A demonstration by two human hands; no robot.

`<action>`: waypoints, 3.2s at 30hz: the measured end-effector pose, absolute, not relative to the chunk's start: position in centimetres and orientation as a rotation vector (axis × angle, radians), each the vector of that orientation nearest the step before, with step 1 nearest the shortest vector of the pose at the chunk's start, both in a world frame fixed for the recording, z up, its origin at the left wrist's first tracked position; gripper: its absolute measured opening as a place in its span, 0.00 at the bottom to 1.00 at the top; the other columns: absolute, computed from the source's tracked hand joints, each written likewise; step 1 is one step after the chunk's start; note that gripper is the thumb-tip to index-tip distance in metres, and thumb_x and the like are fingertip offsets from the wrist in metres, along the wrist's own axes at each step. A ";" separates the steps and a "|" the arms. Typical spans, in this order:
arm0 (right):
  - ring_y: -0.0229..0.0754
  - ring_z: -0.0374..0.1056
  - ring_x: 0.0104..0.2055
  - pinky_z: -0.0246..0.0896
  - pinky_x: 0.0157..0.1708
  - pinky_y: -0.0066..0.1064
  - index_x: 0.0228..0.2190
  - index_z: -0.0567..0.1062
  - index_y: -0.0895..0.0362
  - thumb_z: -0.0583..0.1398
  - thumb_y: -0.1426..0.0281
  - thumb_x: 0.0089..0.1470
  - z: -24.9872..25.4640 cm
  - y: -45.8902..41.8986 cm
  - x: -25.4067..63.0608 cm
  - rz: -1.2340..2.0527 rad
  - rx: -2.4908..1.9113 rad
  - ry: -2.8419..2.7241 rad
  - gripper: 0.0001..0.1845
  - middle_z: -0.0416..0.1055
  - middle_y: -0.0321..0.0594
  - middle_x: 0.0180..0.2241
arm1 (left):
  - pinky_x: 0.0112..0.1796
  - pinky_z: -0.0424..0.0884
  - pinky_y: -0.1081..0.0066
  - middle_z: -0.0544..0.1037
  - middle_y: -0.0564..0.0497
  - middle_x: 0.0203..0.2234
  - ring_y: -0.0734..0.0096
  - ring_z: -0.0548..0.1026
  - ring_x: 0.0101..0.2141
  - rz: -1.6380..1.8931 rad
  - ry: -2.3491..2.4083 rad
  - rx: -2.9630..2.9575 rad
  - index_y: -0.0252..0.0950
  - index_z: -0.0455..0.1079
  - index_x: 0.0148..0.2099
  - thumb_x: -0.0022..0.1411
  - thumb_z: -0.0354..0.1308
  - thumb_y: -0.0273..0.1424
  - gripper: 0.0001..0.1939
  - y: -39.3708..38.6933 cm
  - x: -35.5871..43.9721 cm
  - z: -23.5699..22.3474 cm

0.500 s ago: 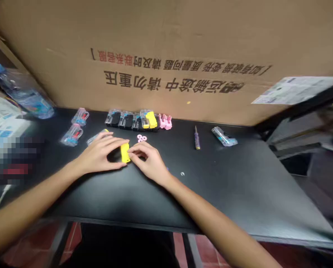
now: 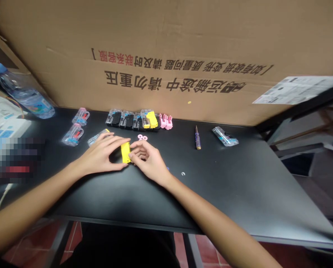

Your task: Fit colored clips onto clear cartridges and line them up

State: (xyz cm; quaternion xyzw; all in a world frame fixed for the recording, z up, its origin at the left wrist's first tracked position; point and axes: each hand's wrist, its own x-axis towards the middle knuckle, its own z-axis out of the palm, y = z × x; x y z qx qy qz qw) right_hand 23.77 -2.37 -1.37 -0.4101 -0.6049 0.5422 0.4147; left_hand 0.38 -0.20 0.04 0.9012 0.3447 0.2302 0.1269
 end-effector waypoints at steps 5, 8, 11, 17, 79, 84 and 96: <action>0.40 0.75 0.32 0.77 0.36 0.36 0.43 0.77 0.54 0.69 0.55 0.62 -0.9 -2.4 24.0 1.333 -1.026 -1.429 0.17 0.78 0.39 0.35 | 0.68 0.58 0.47 0.79 0.42 0.58 0.50 0.77 0.58 0.671 0.995 2.605 0.38 0.65 0.69 0.63 0.67 0.40 0.35 -0.3 0.5 0.1; 0.40 0.75 0.35 0.78 0.39 0.36 0.43 0.79 0.53 0.71 0.55 0.60 -0.6 -2.1 24.3 1.318 -1.036 -1.323 0.17 0.78 0.40 0.39 | 0.66 0.61 0.47 0.81 0.42 0.56 0.50 0.79 0.55 0.757 0.993 2.597 0.38 0.67 0.67 0.62 0.68 0.40 0.34 -0.3 0.3 0.4; 0.43 0.77 0.43 0.77 0.46 0.38 0.48 0.80 0.51 0.71 0.54 0.60 -0.4 -1.9 24.4 1.510 -0.955 -1.221 0.20 0.79 0.42 0.46 | 0.61 0.66 0.48 0.81 0.41 0.55 0.50 0.79 0.53 0.917 0.951 2.574 0.39 0.67 0.68 0.62 0.68 0.43 0.35 -0.4 0.1 1.0; 0.48 0.80 0.47 0.73 0.56 0.44 0.52 0.81 0.56 0.70 0.47 0.59 -0.5 -2.8 24.2 2.024 -0.743 -1.253 0.30 0.83 0.47 0.44 | 0.61 0.69 0.50 0.78 0.41 0.61 0.51 0.77 0.57 1.021 0.732 2.593 0.42 0.60 0.73 0.65 0.69 0.41 0.39 -0.8 0.4 1.2; 0.52 0.81 0.50 0.78 0.55 0.48 0.51 0.80 0.52 0.71 0.55 0.59 -0.9 -1.8 25.6 1.346 -1.099 -1.615 0.22 0.83 0.44 0.50 | 0.42 0.77 0.63 0.85 0.47 0.41 0.60 0.83 0.39 0.662 0.958 2.210 0.38 0.79 0.50 0.71 0.64 0.41 0.13 1.1 -1.3 -0.1; 0.51 0.82 0.48 0.79 0.54 0.49 0.51 0.80 0.51 0.71 0.55 0.59 -1.4 -1.7 25.4 1.344 -1.094 -1.603 0.22 0.84 0.43 0.47 | 0.50 0.80 0.60 0.86 0.46 0.47 0.56 0.85 0.46 0.743 0.967 2.067 0.37 0.78 0.53 0.69 0.67 0.42 0.17 1.2 -1.0 -0.8; 0.51 0.81 0.49 0.79 0.55 0.48 0.51 0.79 0.51 0.71 0.55 0.59 -1.9 -1.9 25.2 1.322 -1.093 -1.578 0.22 0.83 0.43 0.48 | 0.52 0.80 0.59 0.87 0.45 0.49 0.56 0.86 0.48 0.758 0.979 2.060 0.37 0.78 0.54 0.69 0.67 0.41 0.17 1.2 -0.9 -0.8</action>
